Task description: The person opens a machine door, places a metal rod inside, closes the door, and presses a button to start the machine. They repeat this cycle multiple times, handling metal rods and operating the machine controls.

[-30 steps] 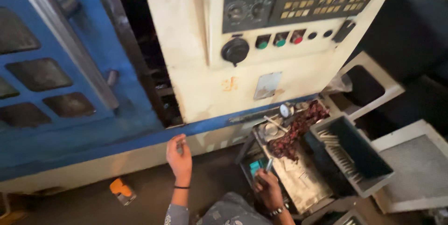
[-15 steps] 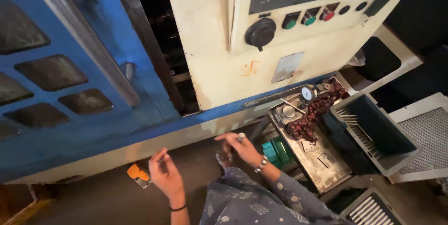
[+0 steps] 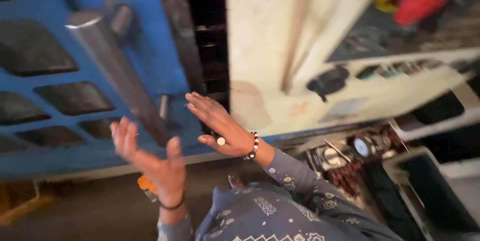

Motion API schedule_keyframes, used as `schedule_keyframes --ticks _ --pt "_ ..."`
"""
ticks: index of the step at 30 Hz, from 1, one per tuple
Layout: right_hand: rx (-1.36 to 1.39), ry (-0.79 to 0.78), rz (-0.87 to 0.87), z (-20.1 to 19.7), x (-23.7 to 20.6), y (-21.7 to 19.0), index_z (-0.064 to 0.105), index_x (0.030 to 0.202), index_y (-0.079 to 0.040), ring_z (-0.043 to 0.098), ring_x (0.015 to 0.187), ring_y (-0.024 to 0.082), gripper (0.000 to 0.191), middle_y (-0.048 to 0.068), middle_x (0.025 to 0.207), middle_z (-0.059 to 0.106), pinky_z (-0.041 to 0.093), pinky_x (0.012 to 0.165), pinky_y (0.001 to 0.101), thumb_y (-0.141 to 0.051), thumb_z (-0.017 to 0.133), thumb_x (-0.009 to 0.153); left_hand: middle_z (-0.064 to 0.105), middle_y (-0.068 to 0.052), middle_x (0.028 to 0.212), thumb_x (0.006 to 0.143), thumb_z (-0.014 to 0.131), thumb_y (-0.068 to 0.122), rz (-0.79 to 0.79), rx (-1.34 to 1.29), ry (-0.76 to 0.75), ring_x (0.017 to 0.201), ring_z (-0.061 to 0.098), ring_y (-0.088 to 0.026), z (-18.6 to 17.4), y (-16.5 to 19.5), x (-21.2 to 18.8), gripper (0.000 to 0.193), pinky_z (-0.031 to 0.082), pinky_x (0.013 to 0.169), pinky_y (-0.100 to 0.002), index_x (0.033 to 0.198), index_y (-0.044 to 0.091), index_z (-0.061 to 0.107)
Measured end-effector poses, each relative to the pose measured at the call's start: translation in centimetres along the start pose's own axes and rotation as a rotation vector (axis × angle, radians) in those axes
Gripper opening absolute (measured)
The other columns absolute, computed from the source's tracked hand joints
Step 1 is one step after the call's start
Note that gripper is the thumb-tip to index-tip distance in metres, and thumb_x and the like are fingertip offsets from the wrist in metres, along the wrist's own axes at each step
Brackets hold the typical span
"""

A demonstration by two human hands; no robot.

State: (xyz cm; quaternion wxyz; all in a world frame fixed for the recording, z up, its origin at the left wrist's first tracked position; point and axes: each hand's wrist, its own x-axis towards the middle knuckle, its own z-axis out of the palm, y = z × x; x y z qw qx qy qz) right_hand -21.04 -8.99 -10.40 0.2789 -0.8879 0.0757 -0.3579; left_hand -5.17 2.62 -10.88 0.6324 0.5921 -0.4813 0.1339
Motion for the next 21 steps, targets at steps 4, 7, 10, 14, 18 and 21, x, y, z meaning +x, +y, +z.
schedule_keyframes --ticks 4,7,10,14,18,21 --pt "0.082 -0.124 -0.129 2.7 2.9 2.8 0.021 0.166 -0.007 0.017 0.166 0.04 0.073 0.019 0.174 0.021 0.013 0.138 0.0548 -0.039 0.053 0.108 0.038 -0.021 0.16 0.105 0.069 0.042 -0.003 0.14 0.025 0.159 0.024 -0.046 2.4 -0.3 3.5 0.07 0.022 0.131 -0.061 0.149 -0.004 0.039" --pt "0.146 -0.118 -0.195 4.4 3.7 4.2 0.02 0.165 -0.006 0.014 0.165 0.043 0.07 0.022 0.173 0.021 0.011 0.137 0.0582 -0.037 0.049 0.11 0.044 -0.021 0.154 0.1 0.069 0.039 0.027 0.251 0.018 0.156 0.025 -0.048 2.5 -0.7 4.8 0.06 0.024 0.129 -0.063 0.138 -0.004 0.049" --pt "0.15 -0.175 -0.179 4.2 4.2 5.3 0.031 0.159 -0.003 0.019 0.162 0.047 0.062 0.025 0.169 0.029 0.012 0.134 0.062 -0.033 0.046 0.108 0.052 -0.02 0.145 0.097 0.07 0.039 0.069 0.274 0.022 0.153 0.028 -0.048 2.4 -1.3 5.2 0.054 0.024 0.126 -0.063 0.128 -0.003 0.054" --pt "0.215 -0.212 -0.181 4.0 5.3 5.9 0.054 0.138 -0.004 0.035 0.154 0.048 0.044 0.024 0.158 0.042 0.02 0.13 0.0625 -0.028 0.049 0.103 0.059 -0.017 0.133 0.093 0.071 0.041 0.078 0.264 -0.019 0.146 0.04 -0.046 2.3 -2.9 4.8 0.055 0.023 0.125 -0.066 0.124 -0.002 0.057" --pt "0.228 -0.201 -0.169 5.2 6.9 6.1 0.059 0.128 -0.005 0.045 0.146 0.044 0.035 0.02 0.15 0.051 0.029 0.129 0.0599 -0.022 0.053 0.098 0.059 -0.016 0.132 0.094 0.072 0.041 0.046 0.164 -0.034 0.141 0.049 -0.043 2.3 -4.9 3.8 0.056 0.031 0.126 -0.063 0.125 -0.002 0.055" --pt "0.214 -0.209 -0.173 6.9 8.6 6.4 0.059 0.125 -0.006 0.047 0.142 0.043 0.038 0.019 0.143 0.054 0.032 0.126 0.0568 -0.019 0.058 0.09 0.058 -0.022 0.136 0.096 0.071 0.04 0.012 0.051 -0.066 0.138 0.052 -0.043 1.7 -6.6 3.6 0.058 0.035 0.123 -0.058 0.129 -0.005 0.054"
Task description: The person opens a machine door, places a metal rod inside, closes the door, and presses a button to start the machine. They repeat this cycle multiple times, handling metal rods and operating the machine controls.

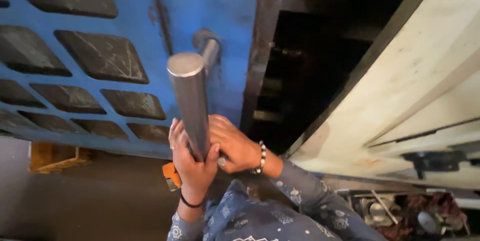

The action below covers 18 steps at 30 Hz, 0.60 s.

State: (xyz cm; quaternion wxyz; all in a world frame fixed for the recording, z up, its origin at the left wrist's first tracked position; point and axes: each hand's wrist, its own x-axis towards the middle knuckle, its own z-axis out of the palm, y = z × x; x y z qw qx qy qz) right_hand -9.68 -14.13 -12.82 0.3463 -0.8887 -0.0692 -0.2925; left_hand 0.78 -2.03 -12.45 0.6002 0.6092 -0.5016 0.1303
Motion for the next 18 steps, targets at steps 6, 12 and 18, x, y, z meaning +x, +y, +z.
schedule_keyframes --ticks 6,12,18 --pt "-0.016 -0.03 0.016 2.3 1.4 2.3 0.057 0.133 0.001 0.045 0.142 0.044 0.056 0.022 0.141 0.055 0.029 0.125 0.0568 -0.013 0.058 0.078 0.061 -0.02 0.139 0.098 0.061 0.061 -0.34 -0.625 -0.292 0.13 0.059 -0.032 -1.9 -5.1 -0.9 0.076 0.045 0.112 -0.044 0.134 -0.006 0.053" --pt "-0.084 0.096 -0.013 6.5 1.6 4.6 0.061 0.121 0.001 0.038 0.151 0.04 0.052 0.018 0.147 0.053 0.025 0.133 0.0552 -0.01 0.061 0.071 0.061 -0.02 0.137 0.1 0.057 0.065 -0.259 -0.857 -0.284 0.132 0.058 -0.028 -0.6 -12.8 -2.4 0.077 0.043 0.119 -0.042 0.125 -0.007 0.061" --pt "-0.161 0.157 0.111 10.8 0.3 6.0 0.056 0.141 -0.005 0.034 0.156 0.033 0.067 0.015 0.16 0.045 0.016 0.137 0.051 -0.012 0.066 0.075 0.066 -0.018 0.12 0.098 0.07 0.054 -0.259 -0.913 -0.216 0.117 0.063 -0.027 -0.2 -15.5 -4.6 0.066 0.046 0.113 -0.039 0.115 -0.009 0.062"
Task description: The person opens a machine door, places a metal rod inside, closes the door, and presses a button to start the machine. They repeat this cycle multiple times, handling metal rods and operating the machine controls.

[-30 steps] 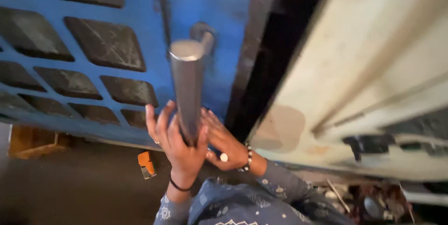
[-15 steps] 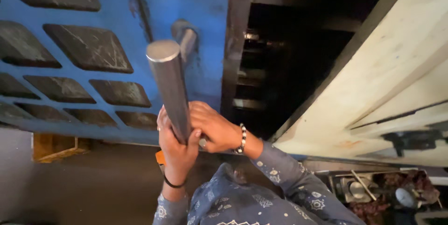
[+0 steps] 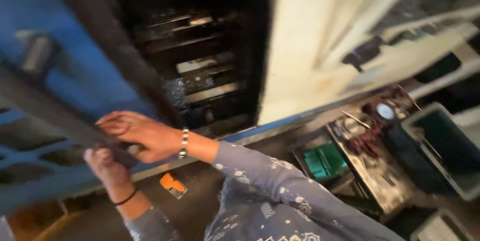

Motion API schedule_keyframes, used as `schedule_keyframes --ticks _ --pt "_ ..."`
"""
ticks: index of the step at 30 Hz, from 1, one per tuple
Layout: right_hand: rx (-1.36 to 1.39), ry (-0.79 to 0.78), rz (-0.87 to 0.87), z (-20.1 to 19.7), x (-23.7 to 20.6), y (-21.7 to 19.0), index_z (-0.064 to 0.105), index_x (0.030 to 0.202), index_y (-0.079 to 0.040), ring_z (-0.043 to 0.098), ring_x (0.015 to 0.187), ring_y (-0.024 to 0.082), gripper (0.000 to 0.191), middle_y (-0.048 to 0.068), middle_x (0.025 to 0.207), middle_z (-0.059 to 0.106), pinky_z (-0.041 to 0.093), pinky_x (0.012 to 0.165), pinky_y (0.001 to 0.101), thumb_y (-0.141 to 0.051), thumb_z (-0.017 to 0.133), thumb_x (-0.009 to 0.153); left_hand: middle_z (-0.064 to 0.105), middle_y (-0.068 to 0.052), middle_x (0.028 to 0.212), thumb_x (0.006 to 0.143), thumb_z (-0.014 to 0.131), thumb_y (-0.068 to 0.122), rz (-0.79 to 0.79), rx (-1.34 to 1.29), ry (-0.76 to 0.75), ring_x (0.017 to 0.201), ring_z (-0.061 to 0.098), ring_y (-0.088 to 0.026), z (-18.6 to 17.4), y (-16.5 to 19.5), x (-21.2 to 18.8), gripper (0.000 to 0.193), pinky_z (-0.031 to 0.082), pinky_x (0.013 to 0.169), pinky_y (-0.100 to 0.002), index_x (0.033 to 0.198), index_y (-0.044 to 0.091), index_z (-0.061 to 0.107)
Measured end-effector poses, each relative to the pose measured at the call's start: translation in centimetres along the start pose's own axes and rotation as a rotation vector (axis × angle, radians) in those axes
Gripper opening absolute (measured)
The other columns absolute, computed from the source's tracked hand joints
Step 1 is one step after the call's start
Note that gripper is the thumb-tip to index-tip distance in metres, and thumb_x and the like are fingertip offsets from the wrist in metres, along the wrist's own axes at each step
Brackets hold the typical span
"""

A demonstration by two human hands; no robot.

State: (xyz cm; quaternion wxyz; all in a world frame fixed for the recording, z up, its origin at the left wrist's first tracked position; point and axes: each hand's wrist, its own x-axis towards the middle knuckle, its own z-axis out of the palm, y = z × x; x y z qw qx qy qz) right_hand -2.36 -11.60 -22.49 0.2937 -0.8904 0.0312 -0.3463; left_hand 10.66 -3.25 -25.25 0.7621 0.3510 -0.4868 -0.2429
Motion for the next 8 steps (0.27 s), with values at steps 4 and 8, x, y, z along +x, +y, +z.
schedule_keyframes --ticks 4,8 --pt "-0.079 0.017 0.035 0.0 -0.3 -0.4 0.053 0.145 -0.008 0.034 0.158 0.032 0.075 0.013 0.159 0.046 0.016 0.139 0.0499 -0.014 0.068 0.071 0.069 -0.016 0.112 0.108 0.069 0.054 0.104 0.175 -0.04 0.105 0.064 -0.024 2.5 2.6 0.2 0.064 0.05 0.109 -0.038 0.114 -0.01 0.065" --pt "-0.14 -0.015 0.046 -0.4 -0.2 -2.0 0.054 0.145 -0.014 0.038 0.157 0.029 0.075 0.01 0.159 0.049 0.017 0.14 0.0508 -0.018 0.071 0.071 0.067 -0.016 0.116 0.103 0.072 0.052 0.183 0.412 0.0 0.106 0.066 -0.026 7.6 7.4 0.2 0.063 0.057 0.098 -0.041 0.117 -0.009 0.063"
